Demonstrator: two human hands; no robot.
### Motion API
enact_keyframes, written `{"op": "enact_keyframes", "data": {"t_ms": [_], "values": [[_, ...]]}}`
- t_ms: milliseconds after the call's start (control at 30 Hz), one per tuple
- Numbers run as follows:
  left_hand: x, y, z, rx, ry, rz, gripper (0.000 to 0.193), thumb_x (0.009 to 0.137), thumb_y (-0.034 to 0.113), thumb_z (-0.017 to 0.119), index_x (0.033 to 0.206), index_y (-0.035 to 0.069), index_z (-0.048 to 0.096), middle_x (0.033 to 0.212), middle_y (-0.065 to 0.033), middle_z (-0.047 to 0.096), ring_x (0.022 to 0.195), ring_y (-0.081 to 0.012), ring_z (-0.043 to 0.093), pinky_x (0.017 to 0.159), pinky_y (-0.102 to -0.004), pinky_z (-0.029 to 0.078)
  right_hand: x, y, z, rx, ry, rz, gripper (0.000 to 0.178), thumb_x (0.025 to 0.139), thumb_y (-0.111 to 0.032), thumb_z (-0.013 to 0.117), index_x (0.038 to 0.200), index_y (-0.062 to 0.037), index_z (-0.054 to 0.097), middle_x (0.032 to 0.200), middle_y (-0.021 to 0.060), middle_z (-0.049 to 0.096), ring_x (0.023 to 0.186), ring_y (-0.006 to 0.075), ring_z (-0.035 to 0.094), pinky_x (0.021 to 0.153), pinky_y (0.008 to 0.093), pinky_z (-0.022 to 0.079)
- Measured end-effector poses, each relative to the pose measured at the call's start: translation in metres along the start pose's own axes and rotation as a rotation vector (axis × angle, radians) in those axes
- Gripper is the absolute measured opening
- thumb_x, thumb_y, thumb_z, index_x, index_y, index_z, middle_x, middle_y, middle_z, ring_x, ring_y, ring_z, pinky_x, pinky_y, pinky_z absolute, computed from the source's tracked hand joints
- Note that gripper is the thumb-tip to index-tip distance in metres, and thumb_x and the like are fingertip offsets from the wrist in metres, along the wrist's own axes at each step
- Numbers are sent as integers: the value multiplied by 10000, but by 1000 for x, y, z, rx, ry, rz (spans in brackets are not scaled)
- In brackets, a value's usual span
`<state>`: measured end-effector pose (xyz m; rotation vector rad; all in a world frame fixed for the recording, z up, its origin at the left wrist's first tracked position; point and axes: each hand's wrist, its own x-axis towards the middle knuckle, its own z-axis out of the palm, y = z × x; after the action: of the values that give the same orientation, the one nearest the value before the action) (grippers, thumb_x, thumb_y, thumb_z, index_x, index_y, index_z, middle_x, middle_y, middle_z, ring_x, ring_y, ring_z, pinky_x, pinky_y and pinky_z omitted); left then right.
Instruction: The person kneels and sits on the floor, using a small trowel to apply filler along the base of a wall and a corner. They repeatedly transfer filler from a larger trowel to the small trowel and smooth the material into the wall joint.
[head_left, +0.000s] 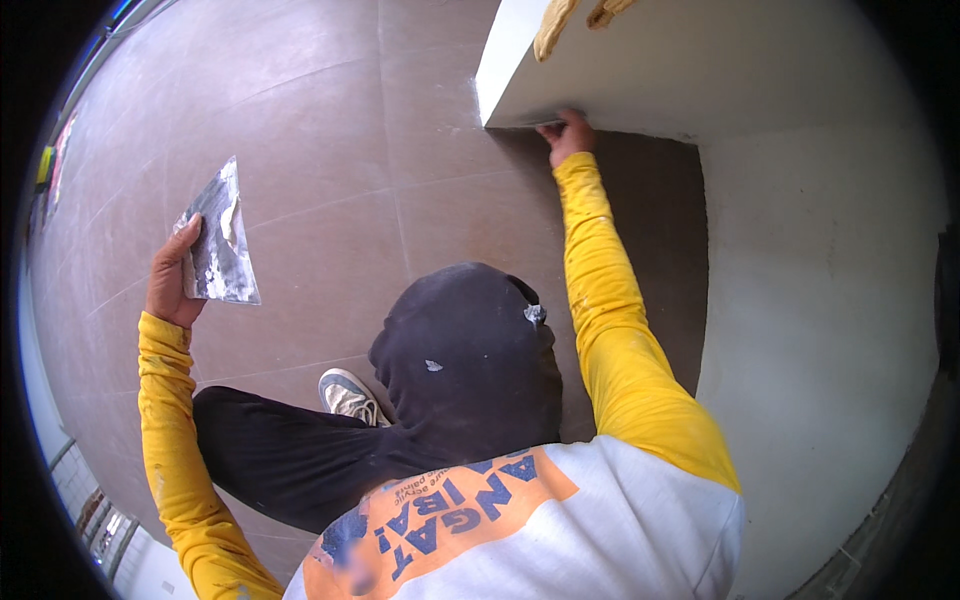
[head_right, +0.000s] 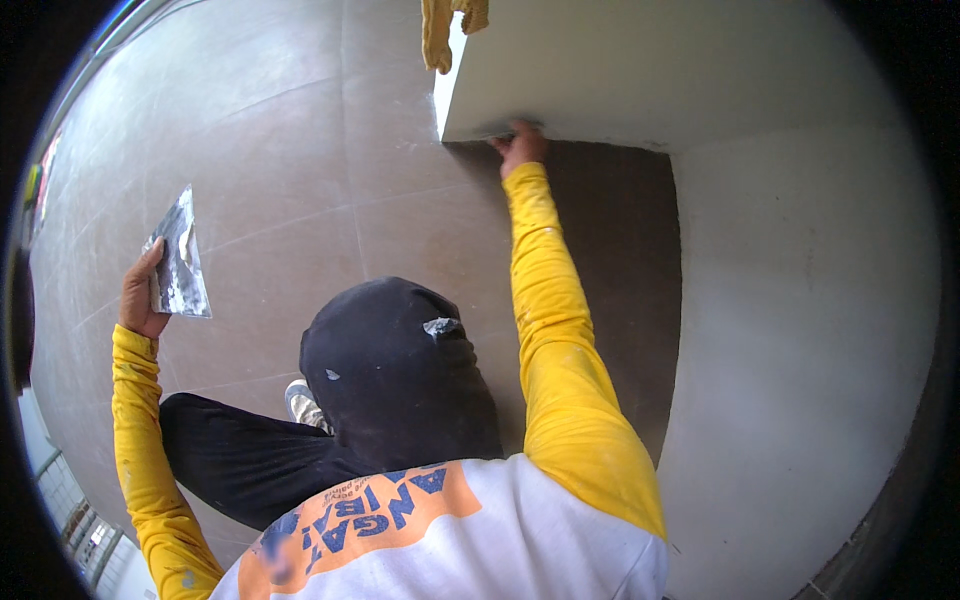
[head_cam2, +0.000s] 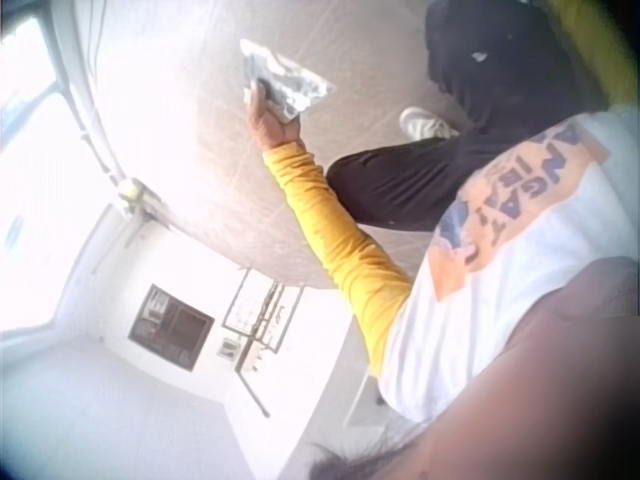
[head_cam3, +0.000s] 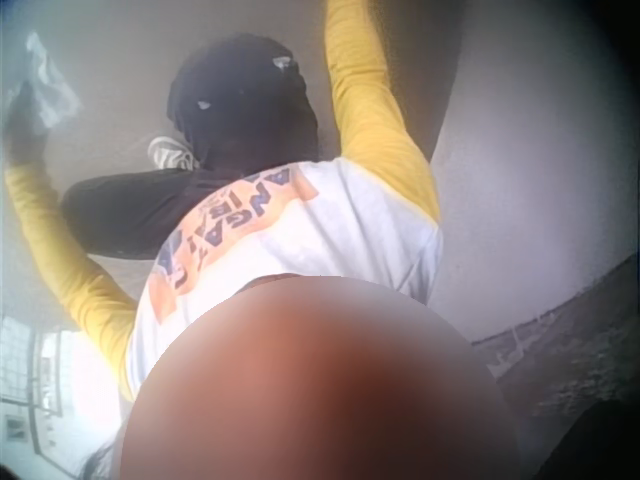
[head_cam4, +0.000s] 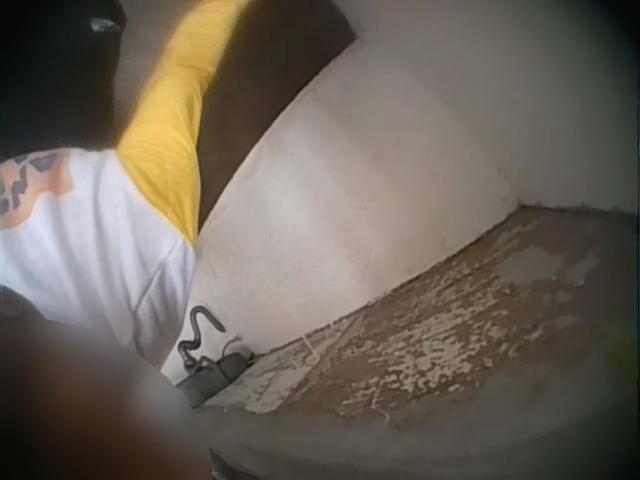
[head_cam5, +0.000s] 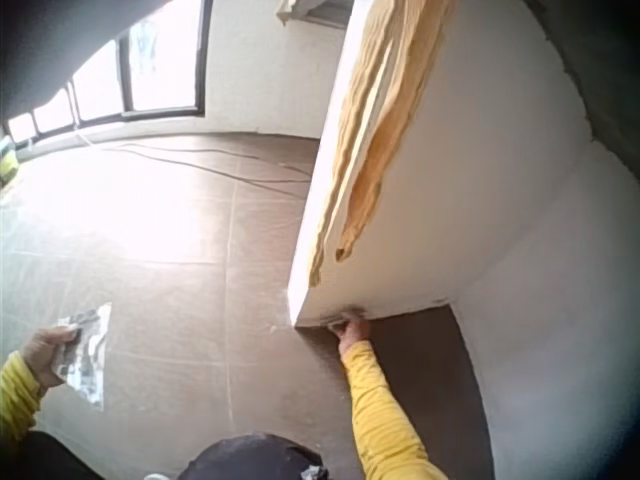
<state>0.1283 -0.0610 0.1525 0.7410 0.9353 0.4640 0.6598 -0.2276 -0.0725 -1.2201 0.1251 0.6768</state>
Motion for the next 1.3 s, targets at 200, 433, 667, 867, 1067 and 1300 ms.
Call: {"op": "enact_keyframes", "data": {"t_ms": [200,433,667,867,1067,1300], "values": [[0,0,-3,-3,-27,5,290,941,182,584,1163,-1,552,1033,-118,675,860,-186,694,772,-322,589,-71,41,13,23,-41,-59,389,689,-109,649,1060,-54,549,1010,79,589,841,232,618,597,355,537],[-1,-2,-1,8,23,25,289,943,180,574,1163,-7,560,1027,-117,685,835,-181,701,756,-304,595,4,24,-94,187,114,121,298,787,-133,600,1079,-84,565,1057,99,608,977,298,606,734,452,533],[-2,0,4,12,26,25,288,945,189,576,1155,-6,561,1012,-117,688,811,-179,705,722,-305,601,31,-4,-45,66,126,-51,396,789,-160,622,1167,-90,529,1169,115,547,1062,306,549,760,475,514],[-3,1,5,13,12,12,287,939,189,582,1148,-7,560,1001,-118,689,809,-181,706,723,-306,601,-33,13,-30,281,123,-86,440,754,-138,622,1185,-89,549,1142,101,558,1081,308,539,856,474,473],[-2,2,5,15,22,-2,289,936,183,582,1148,-12,555,1001,-121,688,809,-188,706,725,-314,602,-7,54,-56,280,180,146,441,783,-125,605,1217,-92,533,1207,98,551,1120,312,531,903,506,449],[-1,0,5,-3,26,30,299,932,190,588,1148,-15,552,1008,-127,687,804,-190,708,722,-312,603,10,50,-7,254,247,149,328,792,-132,607,1115,-104,558,1079,90,583,1011,282,569,768,446,499]]}}
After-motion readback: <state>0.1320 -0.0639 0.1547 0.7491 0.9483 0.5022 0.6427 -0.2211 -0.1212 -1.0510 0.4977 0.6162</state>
